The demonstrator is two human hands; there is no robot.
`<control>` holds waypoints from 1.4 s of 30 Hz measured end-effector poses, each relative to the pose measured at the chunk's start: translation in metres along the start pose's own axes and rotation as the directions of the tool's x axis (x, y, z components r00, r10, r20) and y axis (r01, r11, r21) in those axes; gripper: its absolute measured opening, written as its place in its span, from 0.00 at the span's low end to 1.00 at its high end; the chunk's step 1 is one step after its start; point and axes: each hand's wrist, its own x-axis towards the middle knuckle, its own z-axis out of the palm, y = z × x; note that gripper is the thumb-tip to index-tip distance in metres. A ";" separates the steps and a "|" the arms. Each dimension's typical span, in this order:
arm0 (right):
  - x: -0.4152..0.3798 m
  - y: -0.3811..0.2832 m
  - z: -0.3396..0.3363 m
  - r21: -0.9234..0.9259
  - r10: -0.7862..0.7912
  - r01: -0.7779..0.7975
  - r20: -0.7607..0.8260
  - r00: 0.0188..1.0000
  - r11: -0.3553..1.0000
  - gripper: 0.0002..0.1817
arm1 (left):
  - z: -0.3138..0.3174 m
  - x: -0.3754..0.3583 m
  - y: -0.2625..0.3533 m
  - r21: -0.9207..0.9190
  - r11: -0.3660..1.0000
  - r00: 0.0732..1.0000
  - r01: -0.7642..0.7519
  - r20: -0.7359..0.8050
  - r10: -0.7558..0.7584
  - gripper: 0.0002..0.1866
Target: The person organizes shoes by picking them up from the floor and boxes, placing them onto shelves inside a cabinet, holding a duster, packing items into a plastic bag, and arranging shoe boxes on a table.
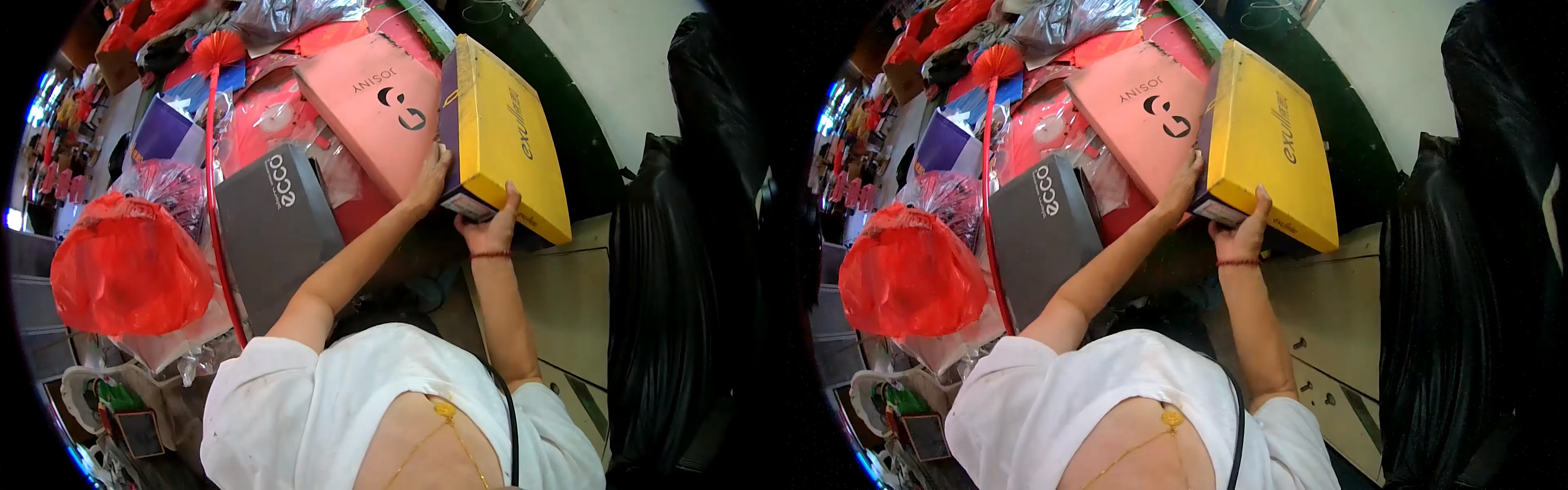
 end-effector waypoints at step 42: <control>-0.079 0.029 -0.335 0.000 -0.062 0.063 0.151 0.986 0.998 0.34 | -0.108 0.224 -0.073 0.849 -0.316 0.868 -0.423 0.480 0.128 0.14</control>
